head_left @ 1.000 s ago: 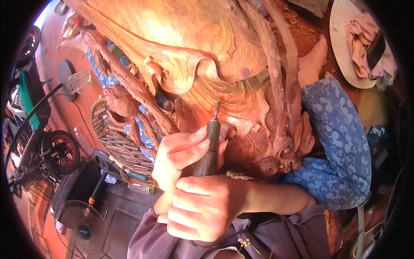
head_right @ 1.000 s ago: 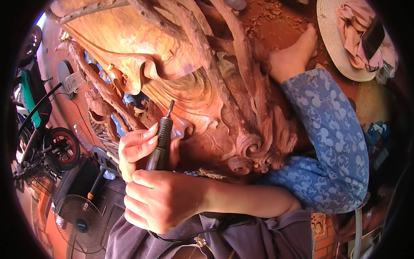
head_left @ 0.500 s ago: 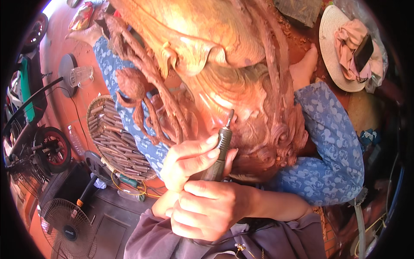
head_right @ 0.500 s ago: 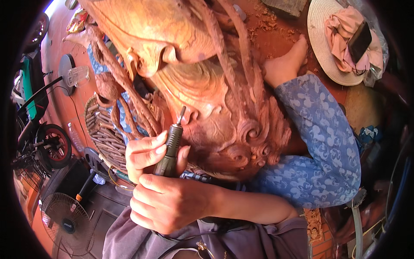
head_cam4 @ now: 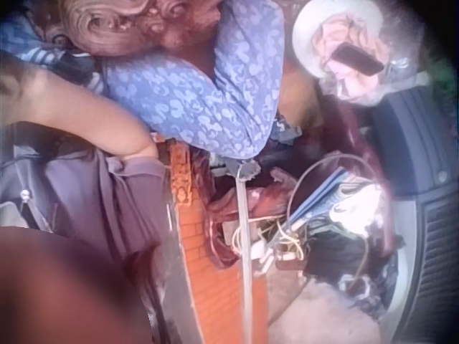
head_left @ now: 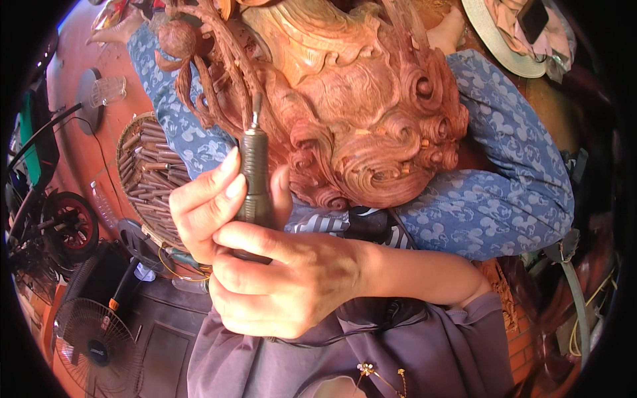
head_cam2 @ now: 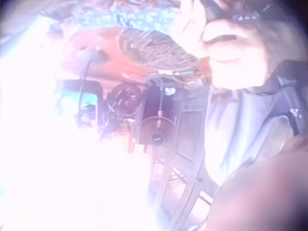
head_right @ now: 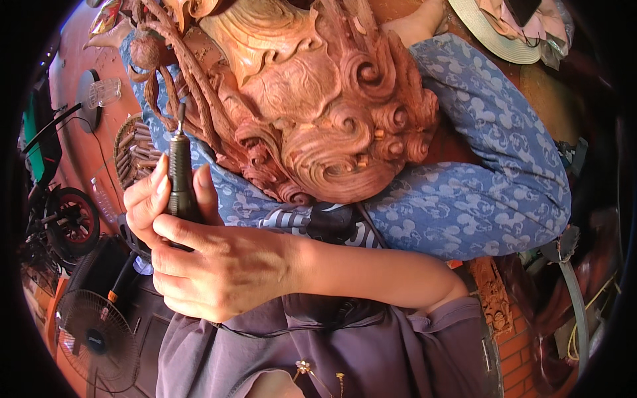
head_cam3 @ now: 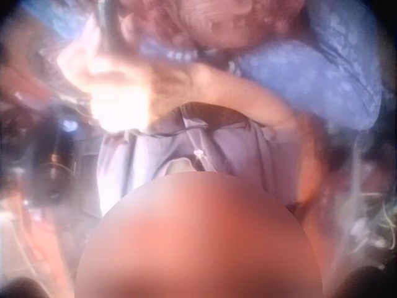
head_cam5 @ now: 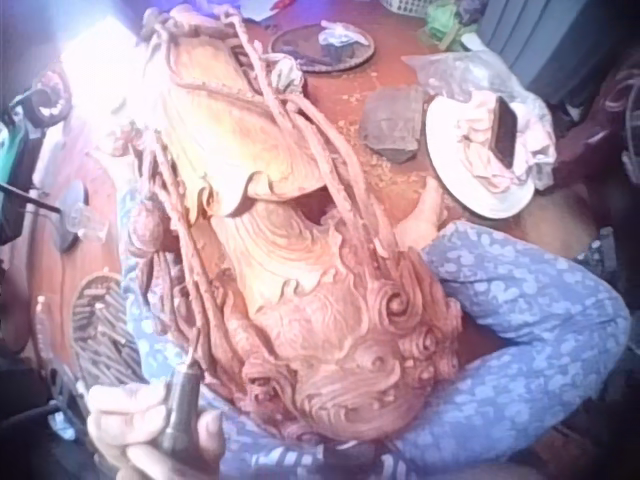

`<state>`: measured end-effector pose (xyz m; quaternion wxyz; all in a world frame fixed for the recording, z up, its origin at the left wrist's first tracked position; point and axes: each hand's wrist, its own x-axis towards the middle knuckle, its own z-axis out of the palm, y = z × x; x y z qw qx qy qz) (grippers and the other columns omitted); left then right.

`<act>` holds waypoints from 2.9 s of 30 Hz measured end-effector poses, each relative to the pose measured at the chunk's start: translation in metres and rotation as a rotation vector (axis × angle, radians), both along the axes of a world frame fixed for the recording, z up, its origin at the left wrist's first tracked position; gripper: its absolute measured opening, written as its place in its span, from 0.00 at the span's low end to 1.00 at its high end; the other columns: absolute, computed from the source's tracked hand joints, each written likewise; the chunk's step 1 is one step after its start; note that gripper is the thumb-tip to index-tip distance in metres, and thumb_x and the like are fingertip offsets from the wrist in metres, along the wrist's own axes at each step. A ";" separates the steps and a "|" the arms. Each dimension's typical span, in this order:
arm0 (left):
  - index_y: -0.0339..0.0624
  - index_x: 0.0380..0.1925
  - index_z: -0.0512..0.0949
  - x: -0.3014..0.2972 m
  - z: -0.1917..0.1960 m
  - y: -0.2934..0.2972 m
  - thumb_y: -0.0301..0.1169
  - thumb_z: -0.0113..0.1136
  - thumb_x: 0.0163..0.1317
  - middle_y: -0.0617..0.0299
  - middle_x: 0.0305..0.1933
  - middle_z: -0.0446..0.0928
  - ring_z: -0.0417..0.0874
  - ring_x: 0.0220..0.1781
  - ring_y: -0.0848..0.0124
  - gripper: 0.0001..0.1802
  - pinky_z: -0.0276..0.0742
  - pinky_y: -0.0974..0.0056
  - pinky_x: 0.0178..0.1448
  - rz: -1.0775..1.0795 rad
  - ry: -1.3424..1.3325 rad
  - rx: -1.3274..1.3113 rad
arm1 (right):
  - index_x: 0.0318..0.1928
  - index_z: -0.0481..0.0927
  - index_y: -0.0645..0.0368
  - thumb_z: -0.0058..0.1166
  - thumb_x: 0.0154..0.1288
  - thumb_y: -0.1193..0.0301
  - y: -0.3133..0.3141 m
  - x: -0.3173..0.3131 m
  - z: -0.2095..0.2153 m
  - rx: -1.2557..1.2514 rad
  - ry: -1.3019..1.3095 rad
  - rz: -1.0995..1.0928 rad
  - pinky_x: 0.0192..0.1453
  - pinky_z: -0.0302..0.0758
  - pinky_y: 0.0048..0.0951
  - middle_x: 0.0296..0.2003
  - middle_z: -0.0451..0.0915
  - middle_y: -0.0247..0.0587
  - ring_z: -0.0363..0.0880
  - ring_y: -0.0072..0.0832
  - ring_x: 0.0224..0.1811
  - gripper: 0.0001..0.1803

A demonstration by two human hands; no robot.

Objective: The person uses a rotary carving tool to shape and detail a large wooden sculpture. They hold the tool with both hands and carefully carve intricate patterns into the wood, occasionally pausing to wipe away debris.

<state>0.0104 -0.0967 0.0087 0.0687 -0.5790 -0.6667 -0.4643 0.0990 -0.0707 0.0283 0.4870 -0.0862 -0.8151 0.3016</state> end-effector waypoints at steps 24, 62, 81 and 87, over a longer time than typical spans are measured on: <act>0.37 0.42 0.73 -0.008 -0.029 0.022 0.27 0.78 0.49 0.51 0.42 0.81 0.84 0.47 0.62 0.24 0.81 0.63 0.55 -0.060 -0.502 0.022 | 0.18 0.74 0.56 0.54 0.50 0.65 0.038 -0.037 0.005 0.207 -0.126 0.083 0.32 0.74 0.32 0.20 0.75 0.35 0.76 0.30 0.26 0.10; 0.37 0.43 0.73 -0.023 -0.024 0.025 0.27 0.77 0.49 0.51 0.41 0.78 0.83 0.42 0.61 0.25 0.83 0.66 0.43 -0.237 -0.369 0.032 | 0.25 0.77 0.58 0.55 0.43 0.68 0.042 -0.024 0.009 0.096 -0.225 0.104 0.46 0.75 0.33 0.28 0.74 0.34 0.75 0.28 0.34 0.09; 0.34 0.42 0.71 -0.062 0.011 -0.012 0.15 0.67 0.56 0.51 0.42 0.71 0.83 0.49 0.56 0.16 0.84 0.57 0.55 0.071 0.239 0.104 | 0.47 0.79 0.64 0.53 0.70 0.77 -0.031 0.309 0.009 -0.589 -0.183 -1.404 0.32 0.69 0.17 0.30 0.77 0.31 0.72 0.15 0.30 0.08; 0.37 0.42 0.71 -0.017 0.016 -0.004 0.15 0.68 0.53 0.54 0.43 0.71 0.84 0.48 0.57 0.19 0.83 0.57 0.57 -0.148 0.127 0.141 | 0.43 0.74 0.59 0.56 0.68 0.77 -0.142 0.405 -0.104 -0.908 -0.082 -1.565 0.28 0.62 0.15 0.28 0.73 0.25 0.67 0.11 0.26 0.05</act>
